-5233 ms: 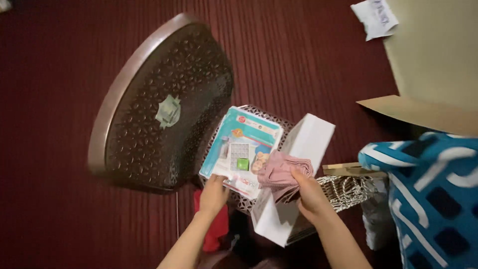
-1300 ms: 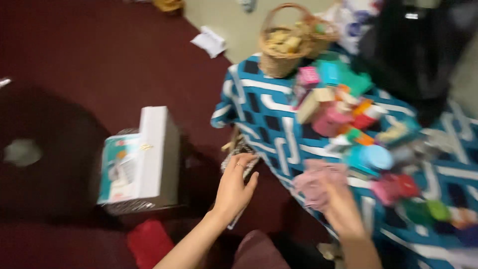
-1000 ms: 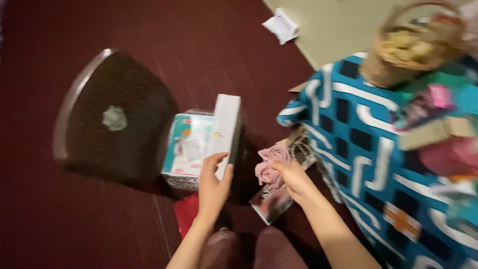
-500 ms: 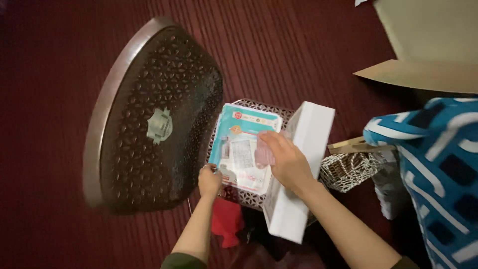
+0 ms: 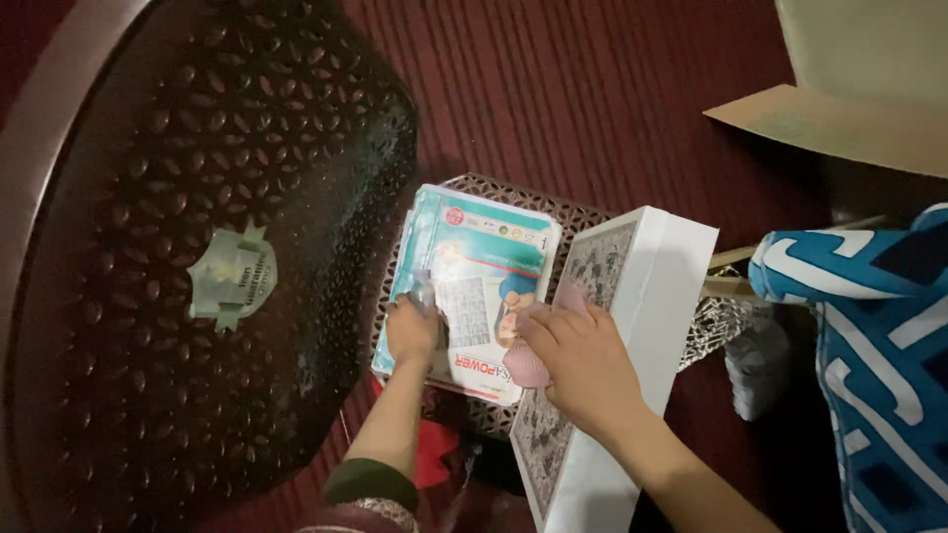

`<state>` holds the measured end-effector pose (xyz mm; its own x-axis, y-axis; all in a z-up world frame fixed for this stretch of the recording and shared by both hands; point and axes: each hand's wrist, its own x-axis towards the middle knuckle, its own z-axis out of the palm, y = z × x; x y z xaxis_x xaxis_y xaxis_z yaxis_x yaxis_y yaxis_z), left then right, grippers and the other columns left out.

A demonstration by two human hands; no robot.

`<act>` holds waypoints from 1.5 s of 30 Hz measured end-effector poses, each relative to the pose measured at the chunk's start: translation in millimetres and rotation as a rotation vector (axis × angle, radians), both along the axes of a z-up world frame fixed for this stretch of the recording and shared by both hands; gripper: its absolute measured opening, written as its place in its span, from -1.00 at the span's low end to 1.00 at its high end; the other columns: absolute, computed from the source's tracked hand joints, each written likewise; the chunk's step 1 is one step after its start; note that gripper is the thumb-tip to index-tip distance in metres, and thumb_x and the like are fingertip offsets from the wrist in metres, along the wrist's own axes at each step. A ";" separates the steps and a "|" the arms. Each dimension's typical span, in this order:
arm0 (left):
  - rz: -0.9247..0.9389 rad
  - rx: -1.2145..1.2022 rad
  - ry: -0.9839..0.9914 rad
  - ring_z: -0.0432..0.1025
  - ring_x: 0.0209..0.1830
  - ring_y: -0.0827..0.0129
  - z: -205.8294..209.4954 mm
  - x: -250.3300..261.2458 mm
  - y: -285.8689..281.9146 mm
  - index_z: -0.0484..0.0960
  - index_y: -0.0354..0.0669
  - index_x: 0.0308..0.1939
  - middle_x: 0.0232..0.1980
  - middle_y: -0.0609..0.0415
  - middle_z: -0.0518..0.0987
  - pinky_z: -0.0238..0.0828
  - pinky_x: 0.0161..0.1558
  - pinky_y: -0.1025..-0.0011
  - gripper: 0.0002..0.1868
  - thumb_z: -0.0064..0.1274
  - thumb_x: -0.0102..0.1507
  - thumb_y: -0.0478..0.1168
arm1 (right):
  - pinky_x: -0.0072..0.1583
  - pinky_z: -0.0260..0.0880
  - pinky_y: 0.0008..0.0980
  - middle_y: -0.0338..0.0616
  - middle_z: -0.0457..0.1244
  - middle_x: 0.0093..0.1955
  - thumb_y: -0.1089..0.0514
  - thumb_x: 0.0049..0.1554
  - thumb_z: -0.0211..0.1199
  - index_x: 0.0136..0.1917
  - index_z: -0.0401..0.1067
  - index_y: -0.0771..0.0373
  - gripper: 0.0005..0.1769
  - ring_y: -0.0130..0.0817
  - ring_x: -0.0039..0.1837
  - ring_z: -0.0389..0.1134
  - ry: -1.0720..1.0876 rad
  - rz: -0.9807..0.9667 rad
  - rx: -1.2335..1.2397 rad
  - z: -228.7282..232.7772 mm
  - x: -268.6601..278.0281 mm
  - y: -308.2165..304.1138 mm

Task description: Sorting through a stack of documents and placing them into a white storage box

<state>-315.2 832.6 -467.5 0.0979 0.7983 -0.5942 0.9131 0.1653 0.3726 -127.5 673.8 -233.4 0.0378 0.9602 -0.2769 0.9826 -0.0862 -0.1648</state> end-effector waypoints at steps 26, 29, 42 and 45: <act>-0.012 -0.103 -1.046 0.56 0.10 0.49 438.2 40.9 -294.7 0.54 0.02 0.24 0.05 0.02 0.67 0.65 0.07 0.52 -0.36 0.38 0.08 -0.22 | -0.47 0.38 -0.08 0.17 0.39 -0.34 -0.35 0.32 -0.16 -0.26 0.53 0.36 -0.19 -0.06 -0.42 0.36 1.458 -1.487 0.640 269.7 -26.1 -157.6; -0.091 -0.087 -1.303 0.45 0.07 0.46 454.1 53.2 -335.3 0.47 -0.15 0.30 0.21 0.06 0.58 0.46 0.23 0.50 -0.39 0.27 0.17 -0.34 | 0.01 0.47 -0.20 0.01 0.44 0.04 -0.40 0.17 0.06 0.08 0.54 0.29 -0.30 -0.18 0.00 0.46 1.612 -1.619 0.525 242.8 -10.4 -223.4; -0.839 0.296 -1.109 0.35 0.16 0.20 488.9 138.6 -534.4 0.48 -0.06 0.26 0.21 0.02 0.55 0.26 0.19 0.32 -0.48 0.20 0.23 -0.15 | -0.16 0.21 -0.09 -0.01 0.27 -0.38 -0.14 0.09 -0.14 -0.29 0.39 0.17 -0.57 -0.09 -0.26 0.33 0.618 -1.561 0.398 191.3 63.8 -544.8; -0.920 0.229 -1.156 0.39 0.18 0.20 478.9 167.2 -557.9 0.47 -0.07 0.24 0.22 0.01 0.56 0.30 0.21 0.32 -0.47 0.24 0.20 -0.21 | 0.16 0.15 -0.15 0.07 0.28 0.06 -0.34 0.14 0.06 0.14 0.36 0.14 -0.43 -0.03 0.13 0.31 0.479 -1.500 0.534 217.2 70.3 -629.5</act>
